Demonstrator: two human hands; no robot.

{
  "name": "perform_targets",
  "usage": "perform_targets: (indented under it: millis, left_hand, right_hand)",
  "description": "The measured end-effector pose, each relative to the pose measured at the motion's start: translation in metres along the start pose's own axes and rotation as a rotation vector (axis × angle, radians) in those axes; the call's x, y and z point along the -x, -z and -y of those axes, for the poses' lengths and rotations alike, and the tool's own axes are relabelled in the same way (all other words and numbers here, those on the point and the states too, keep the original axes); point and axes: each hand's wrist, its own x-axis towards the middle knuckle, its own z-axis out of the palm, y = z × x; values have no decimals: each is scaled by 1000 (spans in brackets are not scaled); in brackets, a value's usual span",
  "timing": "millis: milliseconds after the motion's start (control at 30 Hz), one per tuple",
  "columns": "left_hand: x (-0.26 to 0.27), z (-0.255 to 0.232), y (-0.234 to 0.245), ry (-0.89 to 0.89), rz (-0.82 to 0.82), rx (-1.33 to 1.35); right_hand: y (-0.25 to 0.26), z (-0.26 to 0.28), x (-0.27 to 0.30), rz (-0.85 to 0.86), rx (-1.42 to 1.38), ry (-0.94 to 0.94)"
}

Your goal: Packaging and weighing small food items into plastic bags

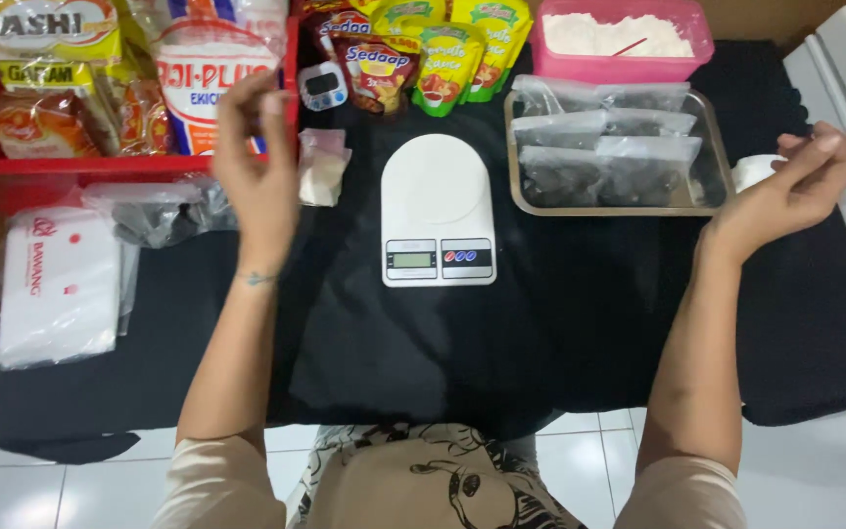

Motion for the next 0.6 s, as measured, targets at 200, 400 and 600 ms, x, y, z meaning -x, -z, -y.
perform_targets:
  millis: [200, 400, 600]
  left_hand:
    - [7, 35, 71, 43, -147, -33]
    - [19, 57, 117, 78, -209, -104]
    - [34, 80, 134, 135, -164, -282]
  right_hand:
    - [-16, 50, 14, 56, -101, -16]
    - [-35, 107, 48, 130, -257, -138]
    - [-77, 151, 100, 321, -380, -365]
